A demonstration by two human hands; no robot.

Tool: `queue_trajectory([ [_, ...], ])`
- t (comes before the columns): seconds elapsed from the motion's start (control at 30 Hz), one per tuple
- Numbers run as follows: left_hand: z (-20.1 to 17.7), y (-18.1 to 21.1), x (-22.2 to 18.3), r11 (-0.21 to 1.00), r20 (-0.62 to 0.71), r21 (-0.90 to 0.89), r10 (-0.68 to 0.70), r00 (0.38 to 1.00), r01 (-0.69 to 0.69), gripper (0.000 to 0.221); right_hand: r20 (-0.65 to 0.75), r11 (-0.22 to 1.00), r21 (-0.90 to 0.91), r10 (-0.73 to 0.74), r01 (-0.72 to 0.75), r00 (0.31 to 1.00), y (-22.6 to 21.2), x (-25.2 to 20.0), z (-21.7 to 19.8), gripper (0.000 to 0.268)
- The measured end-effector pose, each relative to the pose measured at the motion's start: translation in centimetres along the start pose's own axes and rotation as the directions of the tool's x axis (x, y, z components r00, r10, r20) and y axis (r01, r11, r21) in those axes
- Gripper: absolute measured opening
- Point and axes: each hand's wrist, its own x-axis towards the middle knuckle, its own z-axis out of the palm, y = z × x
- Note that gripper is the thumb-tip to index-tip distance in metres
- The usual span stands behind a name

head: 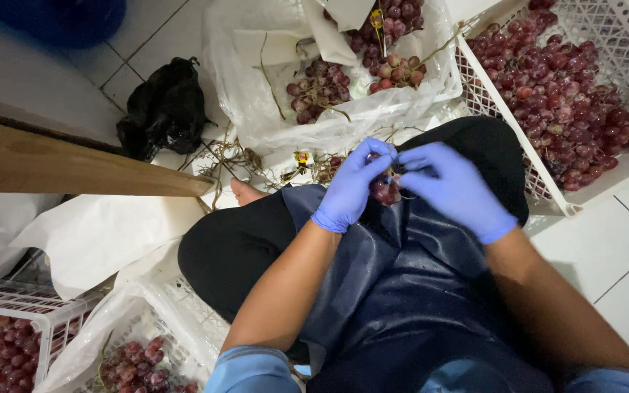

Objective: Sorting grapes by picking them from stems and placing them into different containers for processing.

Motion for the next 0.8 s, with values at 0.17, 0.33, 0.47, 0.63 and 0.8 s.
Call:
queue_trajectory([
  [0.17,-1.2,-1.2,0.6,0.993,0.017,0.101,-0.061,0.998,0.059,0.005,0.133,0.991,0.011,0.128,-0.131,0.983,-2.3,0.5,2.0,0.024],
  [0.33,-0.7,-1.4,1.0,0.983,0.023,0.165,-0.089,0.996,0.084,0.007,0.12,0.984,0.042,0.165,-0.171,0.979,0.6,0.3,2.6,0.019],
  [0.47,-0.6,-2.1,1.2,0.965,-0.002,0.245,-0.098,0.995,0.095,0.013,0.021,0.999,-0.037,0.036,-0.036,0.999,3.2,0.6,4.1,0.024],
  [0.63,0.8,-0.2,-0.1,0.783,-0.03,0.621,0.069,0.997,-0.035,0.022,-0.04,1.0,-0.029,0.006,-0.007,0.999,2.5,0.8,3.3,0.016],
  [0.8,1.7,1.3,-1.2,0.388,0.173,0.893,0.175,0.969,-0.229,0.02,-0.066,0.998,-0.069,0.001,-0.005,0.998,1.6,1.2,2.7,0.012],
])
